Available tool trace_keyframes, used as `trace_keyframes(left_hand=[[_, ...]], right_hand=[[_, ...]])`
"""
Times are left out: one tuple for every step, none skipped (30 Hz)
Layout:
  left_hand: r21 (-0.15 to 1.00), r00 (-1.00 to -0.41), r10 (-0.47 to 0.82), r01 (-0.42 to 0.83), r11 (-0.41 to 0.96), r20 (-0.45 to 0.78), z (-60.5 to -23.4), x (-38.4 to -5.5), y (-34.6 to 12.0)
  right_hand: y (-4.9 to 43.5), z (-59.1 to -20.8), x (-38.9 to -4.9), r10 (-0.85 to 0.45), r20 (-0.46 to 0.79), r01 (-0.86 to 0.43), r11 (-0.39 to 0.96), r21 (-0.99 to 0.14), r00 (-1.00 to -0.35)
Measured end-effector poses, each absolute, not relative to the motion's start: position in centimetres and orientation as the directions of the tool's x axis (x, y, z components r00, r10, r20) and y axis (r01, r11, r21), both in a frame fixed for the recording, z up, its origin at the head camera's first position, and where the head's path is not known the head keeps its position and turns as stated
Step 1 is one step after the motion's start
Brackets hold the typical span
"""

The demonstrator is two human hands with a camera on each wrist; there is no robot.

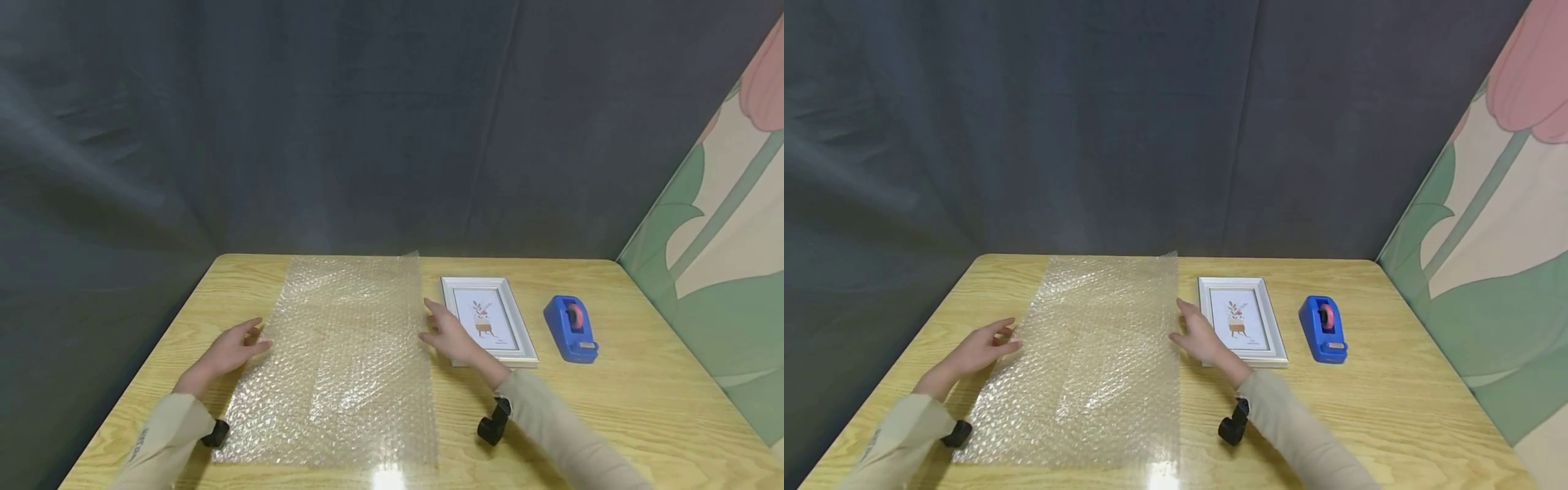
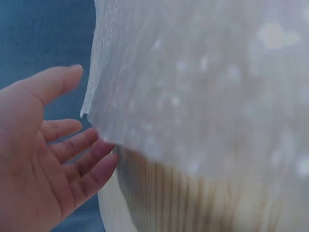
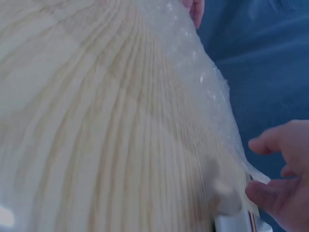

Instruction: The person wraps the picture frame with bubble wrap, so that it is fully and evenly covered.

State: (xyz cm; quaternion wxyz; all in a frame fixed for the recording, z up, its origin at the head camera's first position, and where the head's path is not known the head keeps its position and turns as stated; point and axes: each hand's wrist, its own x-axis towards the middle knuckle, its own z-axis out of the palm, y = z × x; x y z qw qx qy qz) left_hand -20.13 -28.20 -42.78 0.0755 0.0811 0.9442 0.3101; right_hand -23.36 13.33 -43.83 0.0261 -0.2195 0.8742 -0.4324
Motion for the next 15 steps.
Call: trace_keyframes(left_hand=[[0.604, -0.975, 0.203, 0.106, 0.79, -0.093, -42.8, -20.1, -28.1], [0.608, -0.974, 0.207, 0.109, 0.786, -0.092, -42.7, -20.1, -28.0], [0.618, -0.973, 0.21, 0.108, 0.779, -0.096, -42.7, -20.1, -28.0], [0.627, -0.972, 0.212, 0.105, 0.772, -0.098, -42.7, -20.1, -27.9], [0.635, -0.972, 0.212, 0.101, 0.766, -0.101, -42.7, -20.0, -27.9], [0.641, -0.971, 0.215, 0.101, 0.761, -0.102, -42.7, -20.0, -27.9], [0.65, -0.97, 0.217, 0.099, 0.754, -0.104, -42.7, -20.0, -27.8], [0.655, -0.97, 0.221, 0.1, 0.749, -0.105, -42.7, -20.0, -27.9], [0.66, -0.97, 0.219, 0.097, 0.745, -0.105, -42.7, -20.1, -27.9], [0.665, -0.971, 0.218, 0.096, 0.74, -0.102, -42.8, -20.1, -27.9], [0.669, -0.971, 0.215, 0.094, 0.738, -0.1, -42.9, -20.1, -27.9], [0.668, -0.972, 0.215, 0.097, 0.738, -0.096, -43.0, -20.2, -28.0], [0.669, -0.972, 0.215, 0.102, 0.737, -0.089, -43.1, -20.3, -28.0], [0.665, -0.973, 0.218, 0.11, 0.739, -0.081, -43.3, -20.3, -28.1], [0.664, -0.973, 0.219, 0.118, 0.738, -0.071, -43.4, -20.4, -28.1]], right_hand=[[13.2, -43.9, -23.5, -0.395, 0.147, -0.355, 0.528, -0.771, -0.907], [13.0, -44.0, -23.6, -0.381, 0.155, -0.354, 0.532, -0.769, -0.911], [12.9, -44.0, -23.7, -0.365, 0.161, -0.348, 0.534, -0.771, -0.917], [12.8, -44.1, -23.8, -0.349, 0.165, -0.342, 0.539, -0.77, -0.923], [12.6, -44.1, -23.9, -0.334, 0.167, -0.334, 0.542, -0.771, -0.928], [12.5, -44.2, -23.9, -0.317, 0.17, -0.326, 0.55, -0.769, -0.933], [12.4, -44.3, -24.0, -0.3, 0.17, -0.317, 0.556, -0.768, -0.939], [12.3, -44.3, -24.0, -0.284, 0.166, -0.304, 0.561, -0.77, -0.944], [12.2, -44.4, -24.0, -0.27, 0.153, -0.285, 0.564, -0.775, -0.951], [12.2, -44.4, -24.1, -0.257, 0.141, -0.268, 0.566, -0.78, -0.956], [12.1, -44.5, -24.1, -0.246, 0.125, -0.247, 0.567, -0.786, -0.961], [12.1, -44.6, -24.1, -0.236, 0.112, -0.231, 0.57, -0.788, -0.965], [12.0, -44.6, -24.1, -0.229, 0.1, -0.216, 0.567, -0.795, -0.968], [12.0, -44.7, -24.1, -0.225, 0.092, -0.206, 0.563, -0.8, -0.97], [11.9, -44.7, -24.1, -0.223, 0.09, -0.203, 0.558, -0.805, -0.971]])
